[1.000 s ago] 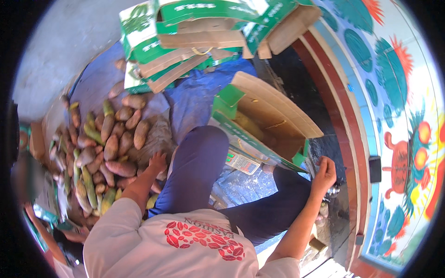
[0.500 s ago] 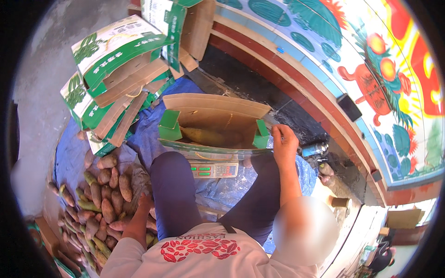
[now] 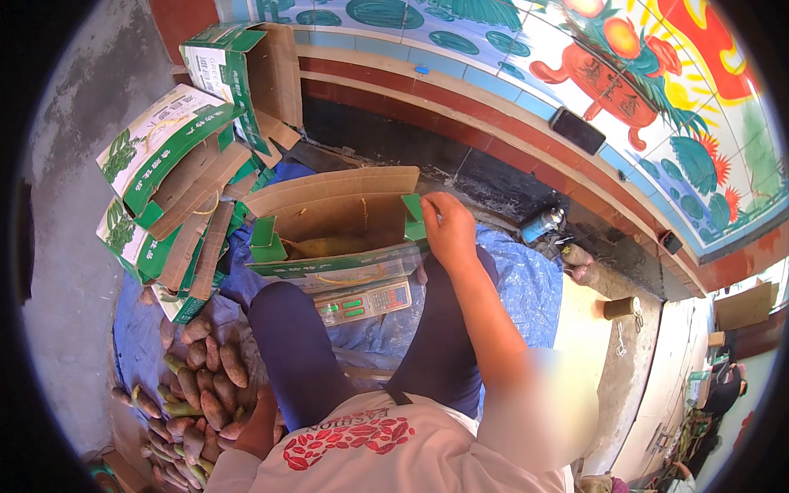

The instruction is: Sorting large root vegetables from a pile on the floor and packing them into cardboard boxes while weighing them on a digital scale.

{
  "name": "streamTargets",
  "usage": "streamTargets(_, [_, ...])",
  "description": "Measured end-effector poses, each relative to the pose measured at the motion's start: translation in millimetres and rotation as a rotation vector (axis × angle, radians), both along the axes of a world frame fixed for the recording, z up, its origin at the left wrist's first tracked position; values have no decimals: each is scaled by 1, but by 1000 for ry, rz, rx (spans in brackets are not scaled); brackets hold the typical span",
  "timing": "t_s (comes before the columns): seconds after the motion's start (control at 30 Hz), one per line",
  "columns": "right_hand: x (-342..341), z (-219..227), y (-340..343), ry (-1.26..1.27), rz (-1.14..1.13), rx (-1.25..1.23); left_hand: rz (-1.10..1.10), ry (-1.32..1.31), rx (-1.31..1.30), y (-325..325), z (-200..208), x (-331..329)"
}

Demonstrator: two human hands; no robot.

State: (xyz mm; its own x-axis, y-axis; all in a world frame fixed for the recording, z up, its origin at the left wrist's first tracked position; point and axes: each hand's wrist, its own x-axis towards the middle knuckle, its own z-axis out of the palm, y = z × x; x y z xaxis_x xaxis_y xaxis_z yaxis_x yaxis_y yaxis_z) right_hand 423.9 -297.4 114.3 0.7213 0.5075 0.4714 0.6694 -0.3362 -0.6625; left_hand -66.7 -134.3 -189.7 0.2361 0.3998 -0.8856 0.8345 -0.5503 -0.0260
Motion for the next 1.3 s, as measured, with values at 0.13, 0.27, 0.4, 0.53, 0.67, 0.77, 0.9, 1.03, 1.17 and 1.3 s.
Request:
streamTargets(0.13, [-2,4,-2,-26,-13,-9,50,0,147,-13,6,-15])
streamTargets(0.27, [-2,3,-7,-11,-14,-14,205,-34,187,-14,35,-18])
streamTargets(0.4, [-5,7,-6,-20,25,-29,80,-110,293,12,7,-60])
streamTargets(0.53, [-11,9,-5,17,92,-73,629,-409,538,23,103,-22])
streamTargets(0.67, [-16,9,-7,-58,243,-141,721,-798,747,53,139,-11])
streamTargets(0.77, [-19,8,-7,-7,312,-272,689,-1200,783,77,163,-1])
streamTargets(0.9, [-18,-4,-9,9,447,-446,658,-1263,814,64,256,70])
streamTargets(1.03, [-15,-5,-11,31,505,-445,628,-1511,758,65,295,116])
streamTargets(1.17, [-13,2,-17,87,578,-503,585,-1620,601,50,333,175])
streamTargets(1.3, [-12,2,-19,98,606,-513,327,-1635,490,44,343,228])
